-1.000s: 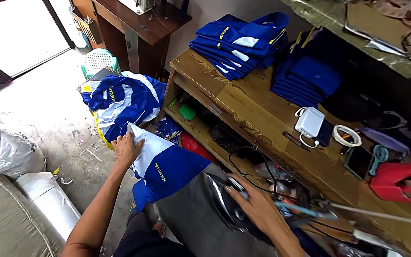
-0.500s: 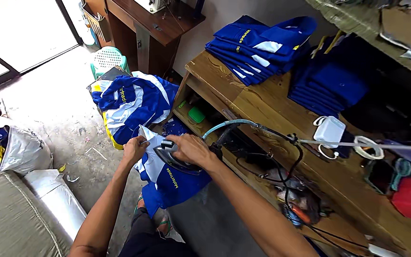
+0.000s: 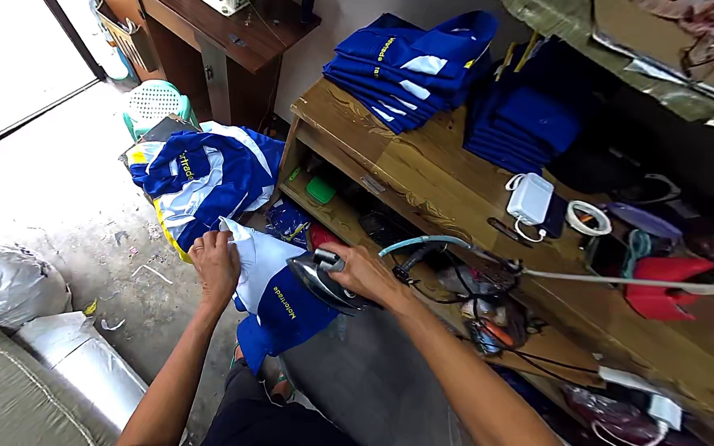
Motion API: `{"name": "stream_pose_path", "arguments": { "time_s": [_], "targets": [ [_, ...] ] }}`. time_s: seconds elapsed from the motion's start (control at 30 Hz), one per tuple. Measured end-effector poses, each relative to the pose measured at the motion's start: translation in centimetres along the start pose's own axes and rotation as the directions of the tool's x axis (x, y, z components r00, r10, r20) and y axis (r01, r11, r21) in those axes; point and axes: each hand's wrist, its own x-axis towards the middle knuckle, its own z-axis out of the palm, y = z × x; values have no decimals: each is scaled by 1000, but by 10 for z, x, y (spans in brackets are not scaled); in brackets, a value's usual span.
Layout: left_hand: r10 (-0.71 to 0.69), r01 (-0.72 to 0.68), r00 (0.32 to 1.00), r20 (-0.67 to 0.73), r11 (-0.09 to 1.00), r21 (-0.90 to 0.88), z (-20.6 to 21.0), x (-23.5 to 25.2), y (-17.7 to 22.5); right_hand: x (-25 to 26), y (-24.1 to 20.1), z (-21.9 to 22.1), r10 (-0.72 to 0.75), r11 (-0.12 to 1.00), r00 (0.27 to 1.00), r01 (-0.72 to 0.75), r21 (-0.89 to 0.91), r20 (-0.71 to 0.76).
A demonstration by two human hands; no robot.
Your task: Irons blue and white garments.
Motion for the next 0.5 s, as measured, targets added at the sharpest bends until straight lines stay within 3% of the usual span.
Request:
{"name": "stream_pose_path", "arguments": {
  "time_s": [0.03, 0.1, 0.17, 0.23, 0.37, 0.5],
  "targets": [
    [101, -101, 995, -18, 995, -10, 6, -5, 7, -10, 3, 2, -72, 997, 997, 72, -9, 30],
    [277, -270, 955, 102, 960, -79, 22, -12, 19, -26, 9, 5, -222, 974, 973, 224, -22, 69],
    [345, -328, 885, 314, 939, -108, 40, -12, 18, -38, 15, 9, -319, 946, 944, 323, -37, 87],
    [355, -351, 848, 393, 933, -86, 52, -11, 9, -47, 22, 12, -361, 928, 929, 367, -66, 87],
    [348, -355, 840, 417, 933, -63, 51, -6, 4, -68, 34, 8, -316, 941, 941, 327, -90, 121],
    [360, -392, 835, 416, 920, -10, 49, 10, -6, -88, 32, -5, -144, 985, 985, 151, -77, 94]
  ]
}}
